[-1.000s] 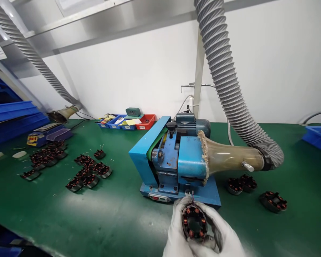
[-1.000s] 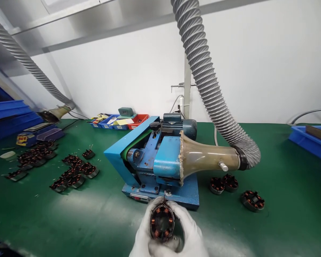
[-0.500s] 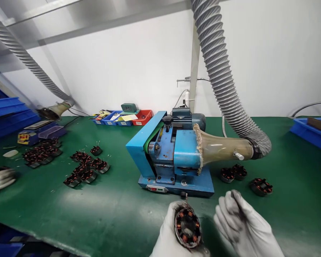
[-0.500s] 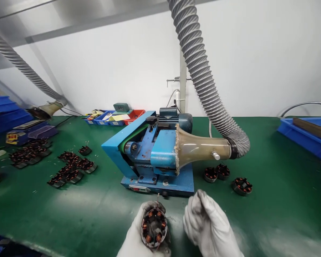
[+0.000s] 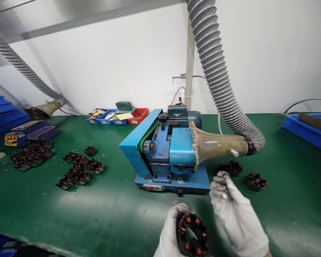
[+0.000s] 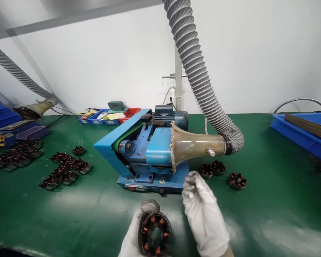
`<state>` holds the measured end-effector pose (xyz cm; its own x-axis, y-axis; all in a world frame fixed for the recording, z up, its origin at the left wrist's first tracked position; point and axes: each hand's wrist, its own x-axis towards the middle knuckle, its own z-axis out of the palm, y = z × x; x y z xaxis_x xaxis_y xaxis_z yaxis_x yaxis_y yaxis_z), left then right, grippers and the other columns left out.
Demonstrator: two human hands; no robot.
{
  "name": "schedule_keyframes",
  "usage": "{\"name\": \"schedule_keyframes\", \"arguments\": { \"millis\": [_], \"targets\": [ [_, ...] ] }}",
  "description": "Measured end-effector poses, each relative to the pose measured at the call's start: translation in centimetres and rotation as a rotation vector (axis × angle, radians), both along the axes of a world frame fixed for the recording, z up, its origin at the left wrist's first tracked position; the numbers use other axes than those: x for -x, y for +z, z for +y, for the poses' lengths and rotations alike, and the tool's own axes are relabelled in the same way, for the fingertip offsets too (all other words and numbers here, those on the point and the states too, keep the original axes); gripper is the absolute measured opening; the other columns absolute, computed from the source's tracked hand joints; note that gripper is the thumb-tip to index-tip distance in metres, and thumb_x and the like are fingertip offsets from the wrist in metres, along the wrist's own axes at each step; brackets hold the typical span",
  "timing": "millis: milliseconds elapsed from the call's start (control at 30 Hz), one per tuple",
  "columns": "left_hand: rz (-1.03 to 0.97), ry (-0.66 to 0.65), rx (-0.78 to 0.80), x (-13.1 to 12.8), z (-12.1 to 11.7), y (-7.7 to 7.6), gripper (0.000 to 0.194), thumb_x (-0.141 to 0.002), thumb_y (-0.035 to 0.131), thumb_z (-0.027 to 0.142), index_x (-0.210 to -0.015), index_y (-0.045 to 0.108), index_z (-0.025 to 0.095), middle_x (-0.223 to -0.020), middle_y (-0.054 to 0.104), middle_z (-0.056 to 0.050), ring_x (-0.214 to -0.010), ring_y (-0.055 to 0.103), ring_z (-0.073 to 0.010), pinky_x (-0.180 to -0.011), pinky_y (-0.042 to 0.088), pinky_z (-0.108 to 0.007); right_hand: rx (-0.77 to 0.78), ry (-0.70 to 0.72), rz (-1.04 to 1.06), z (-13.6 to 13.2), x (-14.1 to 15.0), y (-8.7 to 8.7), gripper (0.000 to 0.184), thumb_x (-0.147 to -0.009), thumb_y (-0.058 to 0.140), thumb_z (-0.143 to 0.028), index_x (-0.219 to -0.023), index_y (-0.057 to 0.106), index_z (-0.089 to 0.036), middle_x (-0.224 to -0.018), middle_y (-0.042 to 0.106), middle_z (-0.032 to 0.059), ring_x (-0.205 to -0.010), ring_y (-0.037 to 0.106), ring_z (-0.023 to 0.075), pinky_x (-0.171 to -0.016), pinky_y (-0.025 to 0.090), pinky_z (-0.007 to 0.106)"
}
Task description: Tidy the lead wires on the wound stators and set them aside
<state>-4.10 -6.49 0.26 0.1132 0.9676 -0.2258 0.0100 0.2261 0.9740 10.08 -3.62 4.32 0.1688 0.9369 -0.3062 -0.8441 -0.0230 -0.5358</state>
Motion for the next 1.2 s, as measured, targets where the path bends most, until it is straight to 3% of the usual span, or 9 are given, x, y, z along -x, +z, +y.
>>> {"name": "schedule_keyframes", "arguments": {
  "millis": [67, 133, 233, 300, 567, 833, 967, 1100, 1200],
  "targets": [
    [0.035, 0.059, -0.042, -0.2, 0.1, 1.1, 0.07, -0.034, 0.073, 0.0, -0.098, 0.06, 0.027, -0.109, 0.059, -0.001, -0.098, 0.058, -0.0259, -0.085, 0.048, -0.031, -0.009, -0.079, -0.137, 0.1, 0.0, -0.8, 0.023, -0.057, 0.083, -0.028, -0.076, 0.072, -0.021, -0.073, 0.071, -0.0008, -0.063, 0.063, 0.0086, -0.061, 0.053, 0.014],
    [0.029, 0.111, -0.085, -0.7, 0.7, 1.6, 0.064, -0.04, 0.071, 0.002, -0.099, 0.06, 0.025, -0.109, 0.058, -0.003, -0.1, 0.057, -0.0252, -0.088, 0.047, -0.032, -0.039, 0.006, -0.394, -0.2, 0.8, -2.1, 0.031, -0.055, 0.082, -0.033, -0.082, 0.073, -0.019, -0.083, 0.074, 0.0062, -0.075, 0.068, 0.0182, -0.07, 0.056, 0.025],
    [-0.093, 0.219, -0.113, -1.7, 2.2, 0.9, 0.056, -0.049, 0.07, 0.012, -0.103, 0.058, 0.021, -0.107, 0.063, -0.007, -0.101, 0.06, -0.0259, -0.091, 0.047, -0.035, -0.095, 0.149, -0.7, -0.2, 2.8, -4.4, 0.053, -0.043, 0.083, -0.029, -0.093, 0.071, -0.018, -0.1, 0.072, 0.0123, -0.093, 0.066, 0.0312, -0.081, 0.055, 0.039],
    [-0.139, 0.286, -0.075, -2.2, 3.3, 0.1, 0.056, -0.054, 0.07, 0.016, -0.107, 0.054, 0.02, -0.106, 0.066, -0.009, -0.099, 0.062, -0.0263, -0.089, 0.049, -0.036, -0.061, 0.173, -0.851, 0.4, 3.8, -5.2, 0.057, -0.045, 0.081, -0.027, -0.1, 0.068, -0.018, -0.107, 0.069, 0.0134, -0.1, 0.063, 0.0332, -0.087, 0.051, 0.042],
    [-0.194, 0.258, -0.148, -2.5, 6.4, -0.6, 0.028, -0.07, 0.053, 0.011, -0.096, 0.058, 0.02, -0.094, 0.069, -0.007, -0.087, 0.066, -0.0202, -0.081, 0.051, -0.031, -0.072, 0.144, -1.125, 3.5, 3.7, -3.4, 0.036, -0.063, 0.068, -0.038, -0.093, 0.067, -0.018, -0.098, 0.071, 0.0136, -0.092, 0.066, 0.0323, -0.085, 0.051, 0.046],
    [-0.194, 0.28, -0.117, -3.0, 6.7, -0.7, 0.029, -0.065, 0.06, 0.01, -0.092, 0.062, 0.02, -0.095, 0.067, -0.009, -0.09, 0.063, -0.0215, -0.086, 0.048, -0.033, -0.083, 0.169, -1.034, 3.5, 3.5, -3.5, 0.037, -0.064, 0.069, -0.04, -0.093, 0.067, -0.017, -0.098, 0.072, 0.0147, -0.093, 0.066, 0.0319, -0.085, 0.051, 0.045],
    [-0.266, 0.238, -0.036, -1.9, 5.3, 0.2, 0.037, -0.059, 0.071, 0.013, -0.094, 0.063, 0.021, -0.094, 0.069, -0.007, -0.09, 0.064, -0.0222, -0.084, 0.048, -0.03, -0.039, 0.175, -1.041, 2.1, 3.2, -3.7, 0.037, -0.058, 0.074, -0.032, -0.092, 0.069, -0.018, -0.099, 0.071, 0.014, -0.094, 0.065, 0.0332, -0.087, 0.05, 0.045],
    [-0.489, 0.137, 0.185, 0.1, 3.1, 1.5, 0.033, -0.063, 0.075, 0.033, -0.092, 0.064, 0.022, -0.096, 0.07, -0.006, -0.098, 0.064, -0.0268, -0.083, 0.049, -0.034, -0.131, 0.351, -0.675, -0.5, 1.8, -4.4, 0.05, -0.052, 0.077, -0.018, -0.101, 0.069, -0.022, -0.104, 0.071, 0.012, -0.101, 0.063, 0.0331, -0.091, 0.048, 0.044],
    [-0.571, 0.068, 0.293, 0.9, 2.4, 2.6, 0.036, -0.07, 0.067, 0.047, -0.092, 0.065, 0.02, -0.094, 0.071, -0.008, -0.099, 0.064, -0.0294, -0.083, 0.049, -0.039, -0.276, 0.36, -0.502, -1.6, 0.6, -4.1, 0.056, -0.052, 0.078, -0.017, -0.106, 0.068, -0.026, -0.111, 0.068, 0.0101, -0.109, 0.059, 0.0324, -0.094, 0.045, 0.043]
  ]
}}
